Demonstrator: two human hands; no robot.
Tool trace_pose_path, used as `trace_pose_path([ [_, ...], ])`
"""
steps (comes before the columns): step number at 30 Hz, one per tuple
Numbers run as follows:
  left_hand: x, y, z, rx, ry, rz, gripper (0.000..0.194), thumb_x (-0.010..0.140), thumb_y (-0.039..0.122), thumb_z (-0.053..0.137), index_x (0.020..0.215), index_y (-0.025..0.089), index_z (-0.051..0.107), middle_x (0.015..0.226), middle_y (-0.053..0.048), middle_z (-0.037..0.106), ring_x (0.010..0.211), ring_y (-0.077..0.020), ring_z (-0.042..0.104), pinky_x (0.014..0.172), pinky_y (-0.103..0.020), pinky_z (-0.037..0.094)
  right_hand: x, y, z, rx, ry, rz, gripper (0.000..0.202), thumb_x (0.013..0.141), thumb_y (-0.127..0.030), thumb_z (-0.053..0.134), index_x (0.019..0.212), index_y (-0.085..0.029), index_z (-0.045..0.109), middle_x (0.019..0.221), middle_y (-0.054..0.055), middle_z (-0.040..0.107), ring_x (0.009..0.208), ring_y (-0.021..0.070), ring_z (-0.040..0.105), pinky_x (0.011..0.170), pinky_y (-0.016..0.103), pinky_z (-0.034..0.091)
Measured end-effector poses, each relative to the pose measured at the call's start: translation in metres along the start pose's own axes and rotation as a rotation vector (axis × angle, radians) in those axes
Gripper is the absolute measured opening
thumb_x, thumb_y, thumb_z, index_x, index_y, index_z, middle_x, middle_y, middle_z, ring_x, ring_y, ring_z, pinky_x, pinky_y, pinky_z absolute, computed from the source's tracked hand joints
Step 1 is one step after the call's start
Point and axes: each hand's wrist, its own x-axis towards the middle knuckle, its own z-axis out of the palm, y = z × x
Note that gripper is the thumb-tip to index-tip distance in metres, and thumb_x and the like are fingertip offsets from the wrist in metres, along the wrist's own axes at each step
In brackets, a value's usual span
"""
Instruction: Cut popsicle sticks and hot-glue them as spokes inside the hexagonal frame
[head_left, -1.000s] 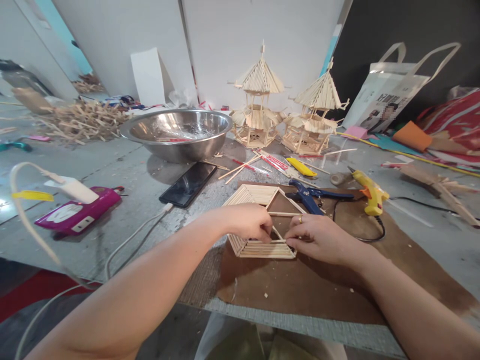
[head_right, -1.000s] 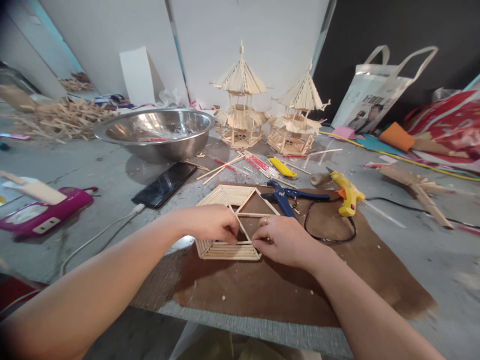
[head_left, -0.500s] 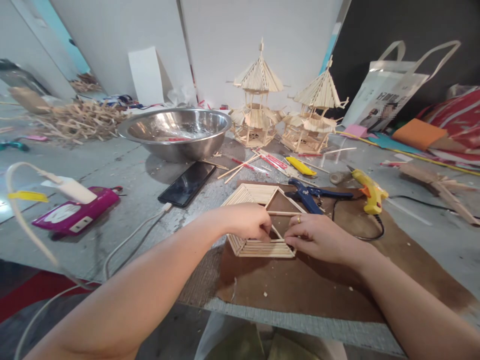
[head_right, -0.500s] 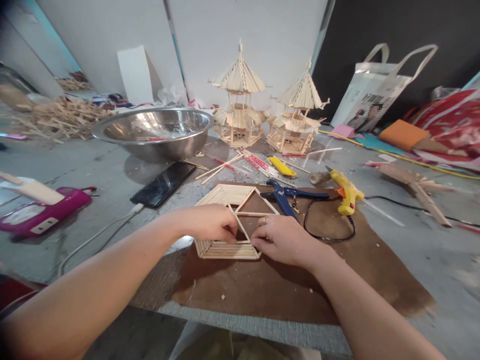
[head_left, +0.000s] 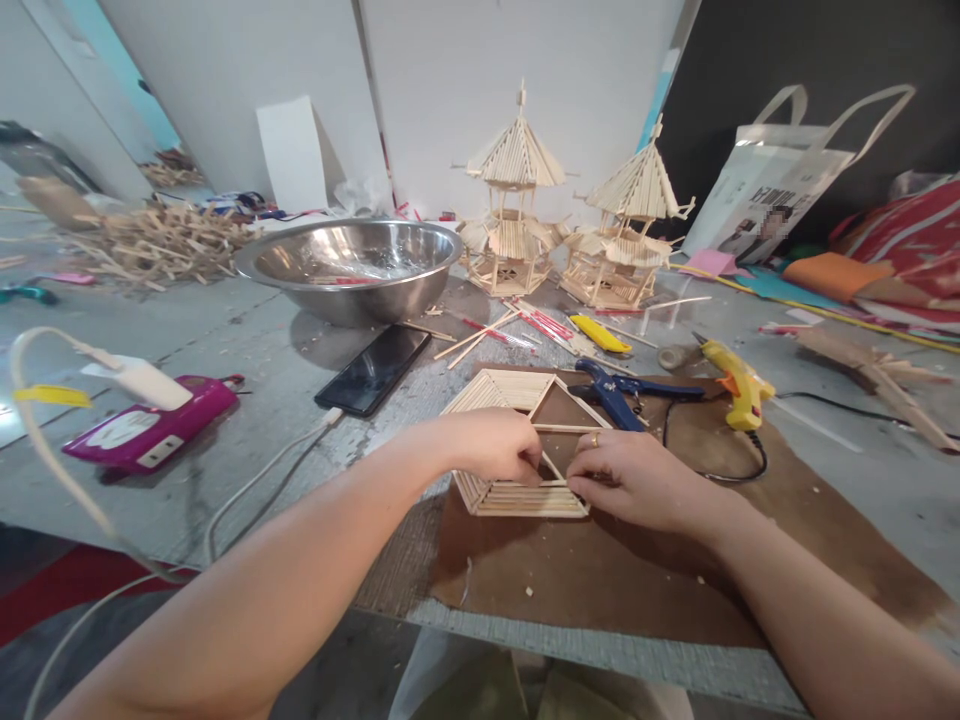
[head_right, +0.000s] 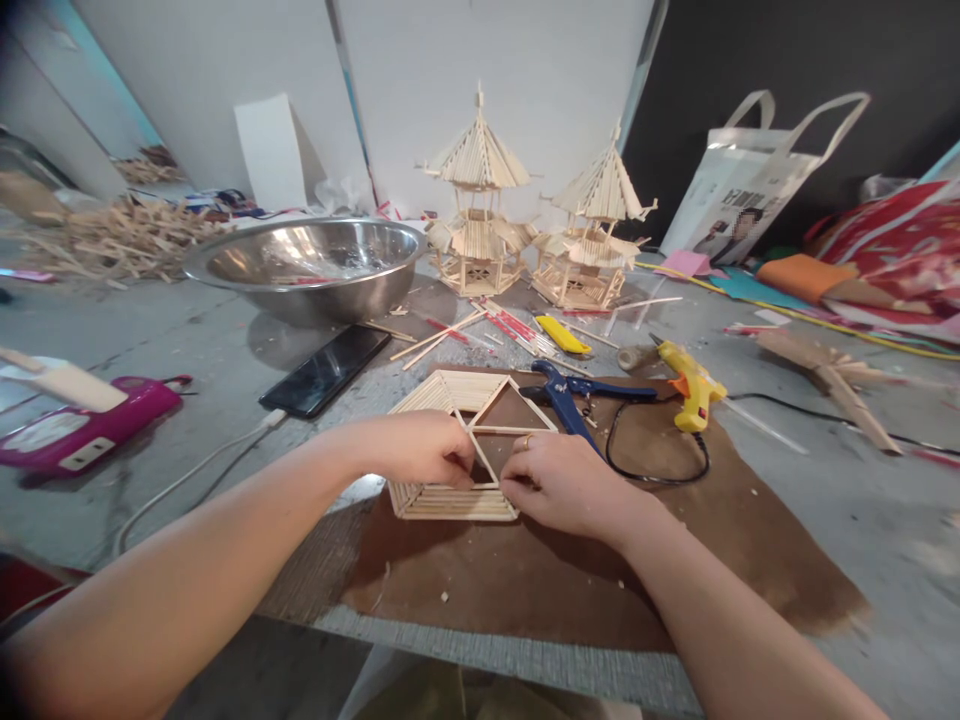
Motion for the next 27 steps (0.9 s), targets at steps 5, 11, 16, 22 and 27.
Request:
trace_pose_path([
  [5, -0.003, 0.005, -0.001, -0.001, 0.165, -0.002, 0.023, 0.073, 0.030, 0.044, 0.082, 0.022, 0.063, 0.072, -0.002, 0.063, 0.059, -0.0104, 0.050, 0.053, -0.021, 0.032, -0.001, 0.000, -0.005, -0.032, 0.069, 0.046, 0.023, 0.078, -0.023, 0.038, 0.071, -0.019, 0.060, 0.072, 0.002, 0.059, 0.069, 0.0116, 0.053, 0.062, 0.022, 0.036],
  [11, 0.001, 0.013, 0.007, 0.210, 0.422, 0.039, 0.027, 0.078, 0.031, 0.038, 0.074, 0.018, 0.061, 0.068, -0.005, 0.060, 0.068, -0.0158, 0.053, 0.058, -0.026, 0.034, -0.002, 0.005, 0.001, -0.067, 0.232, 0.097, 0.023, 0.080, -0.025, 0.036, 0.079, -0.018, 0.058, 0.080, 0.005, 0.059, 0.072, 0.0120, 0.054, 0.063, 0.022, 0.038],
  [16, 0.007, 0.012, 0.014, 0.260, 0.542, 0.077, 0.024, 0.079, 0.024, 0.036, 0.075, 0.016, 0.059, 0.073, -0.003, 0.060, 0.069, -0.0146, 0.054, 0.058, -0.025, 0.036, -0.002, 0.008, 0.004, -0.074, 0.348, 0.115, 0.020, 0.079, -0.024, 0.038, 0.077, -0.018, 0.057, 0.080, 0.004, 0.059, 0.070, 0.0115, 0.054, 0.061, 0.022, 0.039],
  [22, 0.011, 0.008, 0.019, 0.275, 0.570, 0.077, 0.022, 0.079, 0.021, 0.037, 0.080, 0.017, 0.059, 0.074, -0.004, 0.060, 0.069, -0.0156, 0.055, 0.059, -0.026, 0.038, -0.001, 0.010, 0.006, -0.117, 0.406, 0.111, 0.019, 0.079, -0.025, 0.039, 0.078, -0.019, 0.057, 0.080, 0.002, 0.060, 0.070, 0.0119, 0.055, 0.059, 0.022, 0.039],
  [27, 0.012, 0.008, 0.018, 0.226, 0.617, 0.072, 0.022, 0.078, 0.020, 0.037, 0.074, 0.015, 0.059, 0.069, -0.004, 0.059, 0.064, -0.0143, 0.053, 0.056, -0.024, 0.035, 0.000, 0.007, 0.004, -0.146, 0.520, 0.101, 0.017, 0.078, -0.024, 0.040, 0.077, -0.020, 0.057, 0.077, 0.000, 0.060, 0.070, 0.0117, 0.055, 0.061, 0.022, 0.040],
])
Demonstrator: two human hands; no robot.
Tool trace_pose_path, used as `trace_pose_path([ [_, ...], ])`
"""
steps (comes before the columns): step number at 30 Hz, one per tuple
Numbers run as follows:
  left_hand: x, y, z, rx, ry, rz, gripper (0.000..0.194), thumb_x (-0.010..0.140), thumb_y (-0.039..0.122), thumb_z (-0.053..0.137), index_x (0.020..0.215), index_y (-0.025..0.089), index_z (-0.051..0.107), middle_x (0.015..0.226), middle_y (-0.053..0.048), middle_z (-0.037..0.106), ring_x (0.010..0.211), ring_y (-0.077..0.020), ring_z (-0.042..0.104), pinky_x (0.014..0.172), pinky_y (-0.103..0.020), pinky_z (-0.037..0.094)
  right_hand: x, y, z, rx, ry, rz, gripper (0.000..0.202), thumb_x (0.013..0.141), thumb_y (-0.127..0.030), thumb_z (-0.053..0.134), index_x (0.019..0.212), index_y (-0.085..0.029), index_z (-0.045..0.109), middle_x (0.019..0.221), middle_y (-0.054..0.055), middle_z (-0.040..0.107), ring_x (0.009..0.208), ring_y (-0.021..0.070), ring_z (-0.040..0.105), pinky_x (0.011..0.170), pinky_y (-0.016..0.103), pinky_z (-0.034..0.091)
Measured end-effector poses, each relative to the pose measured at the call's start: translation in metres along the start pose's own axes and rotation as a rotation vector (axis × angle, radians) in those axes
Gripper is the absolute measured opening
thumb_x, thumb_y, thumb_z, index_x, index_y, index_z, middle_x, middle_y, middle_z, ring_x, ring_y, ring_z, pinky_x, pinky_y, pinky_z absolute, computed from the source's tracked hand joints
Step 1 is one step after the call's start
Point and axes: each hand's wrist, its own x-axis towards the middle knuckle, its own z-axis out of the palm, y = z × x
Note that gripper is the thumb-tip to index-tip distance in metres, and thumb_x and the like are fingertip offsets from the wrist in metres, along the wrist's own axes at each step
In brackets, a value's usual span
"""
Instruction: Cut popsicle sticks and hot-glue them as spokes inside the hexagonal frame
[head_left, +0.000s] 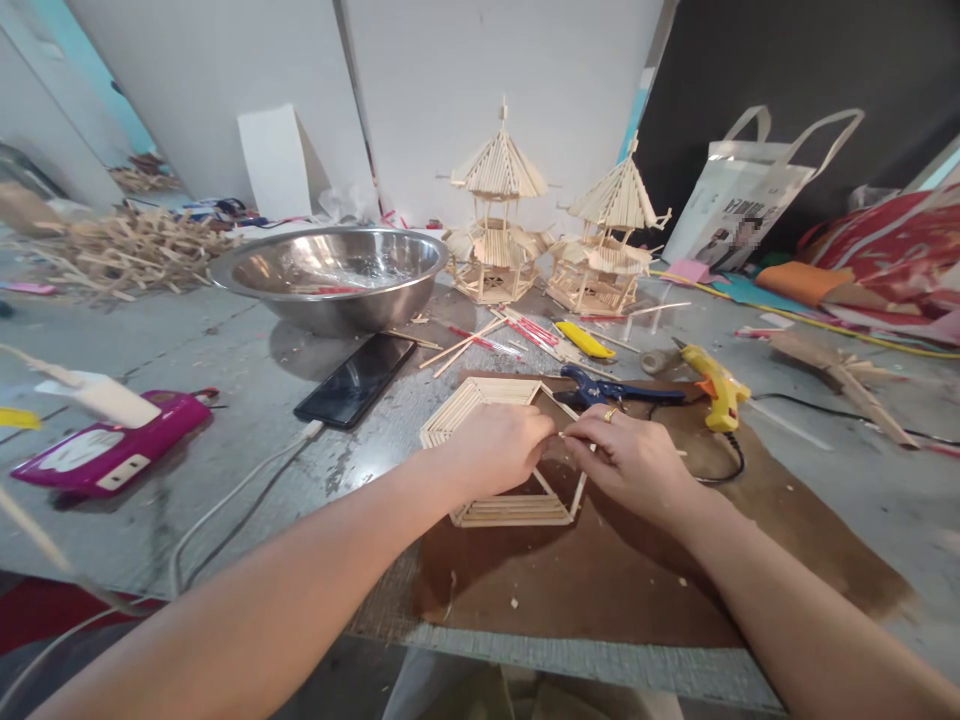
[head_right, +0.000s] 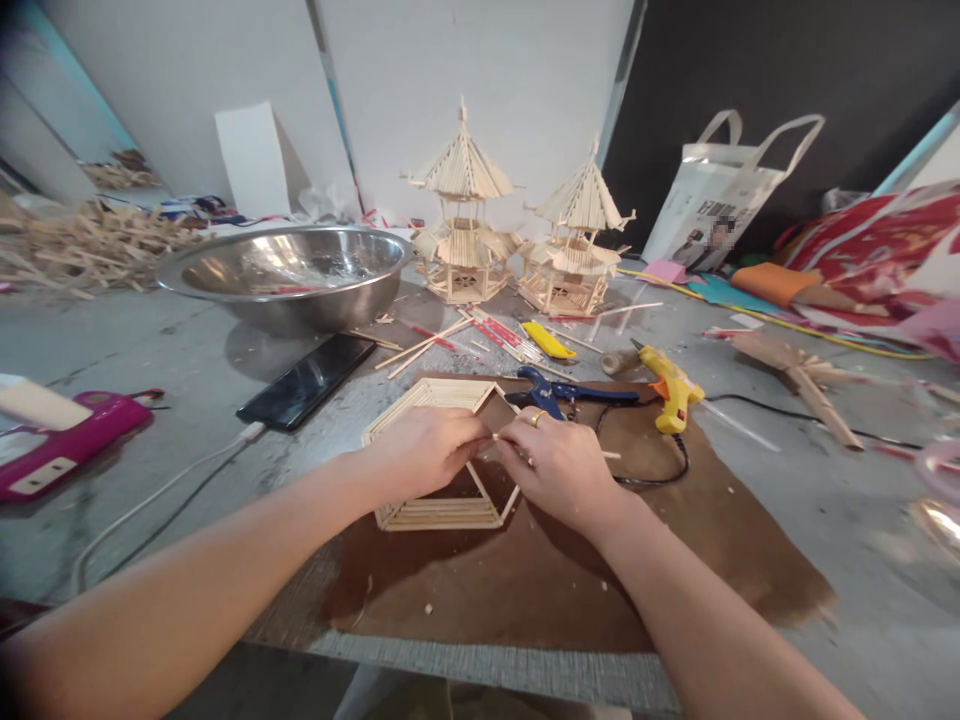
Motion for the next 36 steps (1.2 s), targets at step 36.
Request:
trace_pose_path([
  [36, 0.010, -0.025, -0.001, -1.099, 0.412, -0.350, 0.024, 0.073, 0.035, 0.048, 0.076, 0.012, 0.055, 0.091, -0.006, 0.053, 0.046, -0.0020, 0.044, 0.040, -0.017, 0.034, 0.007, 0.021, -0.030, 1.072, 0.327, 0.606, 0.012, 0.066, -0.026, 0.050, 0.074, -0.021, 0.042, 0.036, -0.010, 0.034, 0.034, 0.0073, 0.031, 0.038, 0.021, 0.026],
])
